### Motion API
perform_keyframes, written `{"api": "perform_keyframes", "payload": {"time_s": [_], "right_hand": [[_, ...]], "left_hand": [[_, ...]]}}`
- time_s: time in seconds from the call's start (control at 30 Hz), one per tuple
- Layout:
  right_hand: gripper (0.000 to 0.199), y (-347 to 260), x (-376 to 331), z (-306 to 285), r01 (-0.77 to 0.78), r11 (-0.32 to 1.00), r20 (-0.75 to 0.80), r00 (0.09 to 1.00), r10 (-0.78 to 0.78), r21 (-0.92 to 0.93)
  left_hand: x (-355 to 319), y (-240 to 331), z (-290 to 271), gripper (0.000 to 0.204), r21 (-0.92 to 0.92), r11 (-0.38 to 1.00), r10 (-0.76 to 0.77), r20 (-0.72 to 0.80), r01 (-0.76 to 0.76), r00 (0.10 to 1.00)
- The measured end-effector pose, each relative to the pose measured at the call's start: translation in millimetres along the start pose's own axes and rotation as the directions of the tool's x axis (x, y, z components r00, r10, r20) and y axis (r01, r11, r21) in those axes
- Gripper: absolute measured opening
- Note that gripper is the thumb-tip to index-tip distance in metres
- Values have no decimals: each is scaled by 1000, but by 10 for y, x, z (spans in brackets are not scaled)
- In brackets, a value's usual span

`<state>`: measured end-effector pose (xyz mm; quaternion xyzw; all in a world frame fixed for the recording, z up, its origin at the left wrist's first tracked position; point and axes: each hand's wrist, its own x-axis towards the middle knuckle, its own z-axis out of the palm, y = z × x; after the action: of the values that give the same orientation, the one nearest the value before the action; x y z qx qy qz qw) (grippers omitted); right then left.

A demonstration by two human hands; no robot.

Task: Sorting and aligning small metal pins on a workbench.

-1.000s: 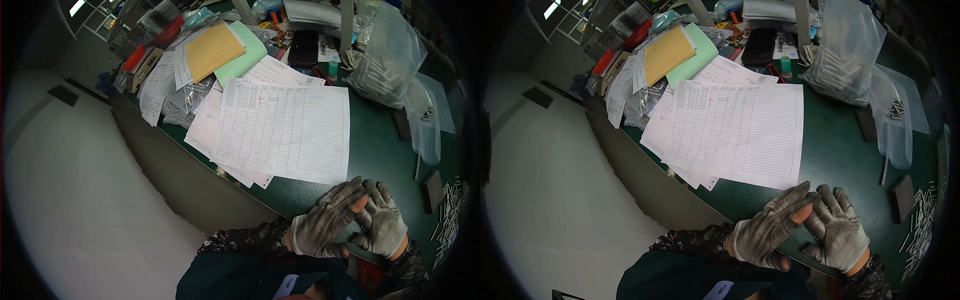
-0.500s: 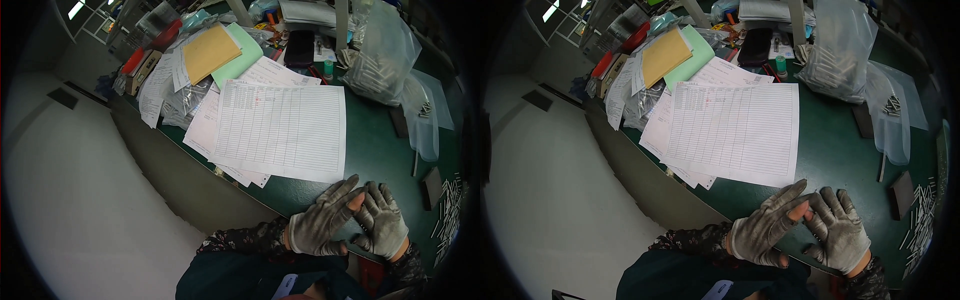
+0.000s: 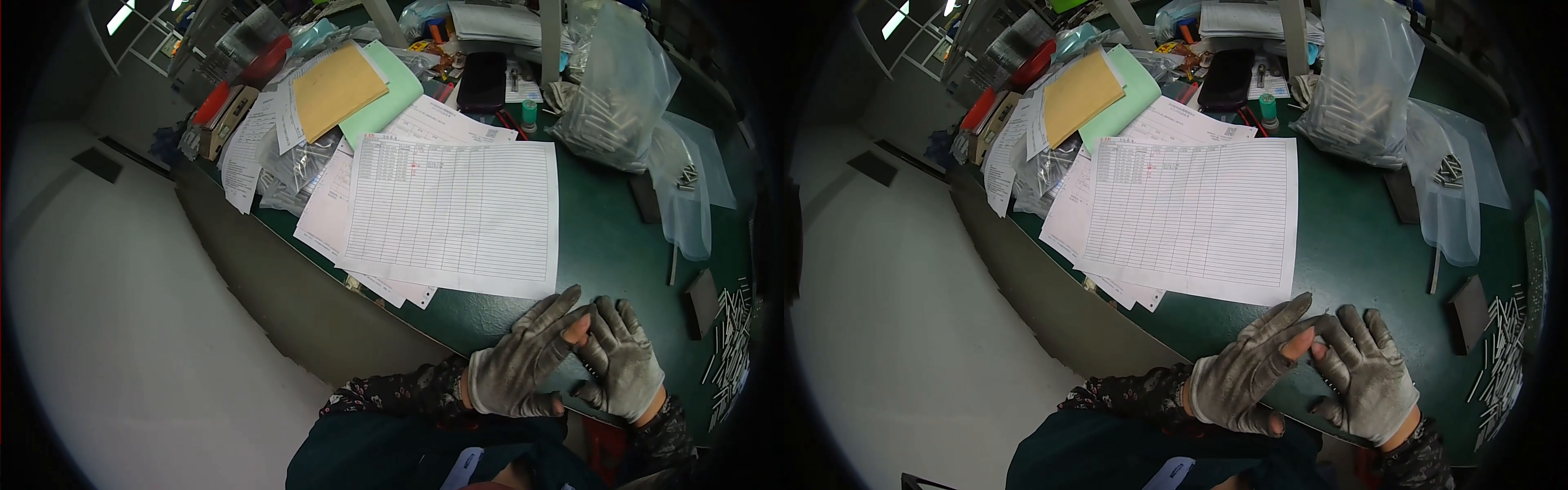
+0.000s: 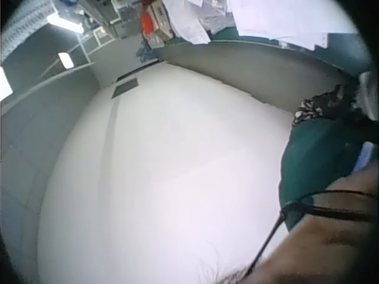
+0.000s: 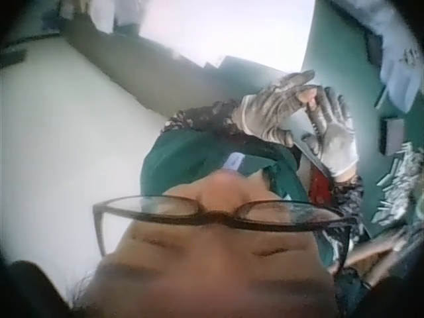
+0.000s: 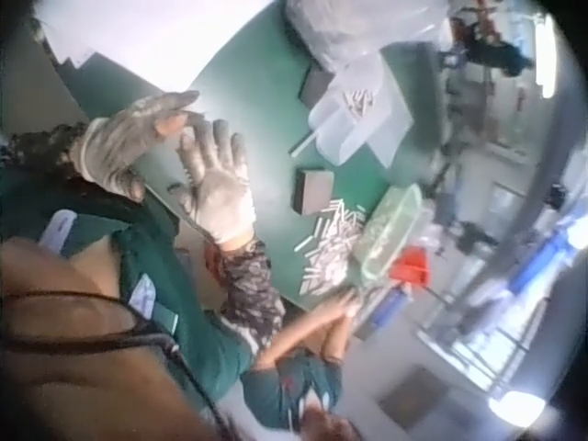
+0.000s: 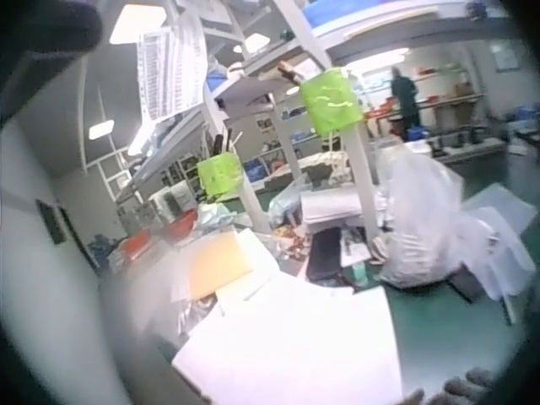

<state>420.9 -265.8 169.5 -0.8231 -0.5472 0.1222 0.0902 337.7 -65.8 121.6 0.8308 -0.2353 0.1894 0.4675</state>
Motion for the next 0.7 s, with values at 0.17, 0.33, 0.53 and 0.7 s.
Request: {"api": "perform_keyframes", "payload": {"time_s": [0.17,0.33,0.53,0.7], "right_hand": [[65,12,-541,106,-48,998,-29,998,47,-39],[68,-14,72,-13,-36,998,-25,999,37,42],[69,45,-305,59,-4,1000,-44,999,5,10],[71,53,-233,23,39,997,-66,997,-43,-71]], "left_hand": [[24,40,38,94,-19,997,80,73,-79,994],[29,1,21,95,-24,998,57,56,-56,997],[77,-46,8,97,-44,997,61,84,-57,995],[101,-29,-8,101,-18,997,81,128,-79,988]]}}
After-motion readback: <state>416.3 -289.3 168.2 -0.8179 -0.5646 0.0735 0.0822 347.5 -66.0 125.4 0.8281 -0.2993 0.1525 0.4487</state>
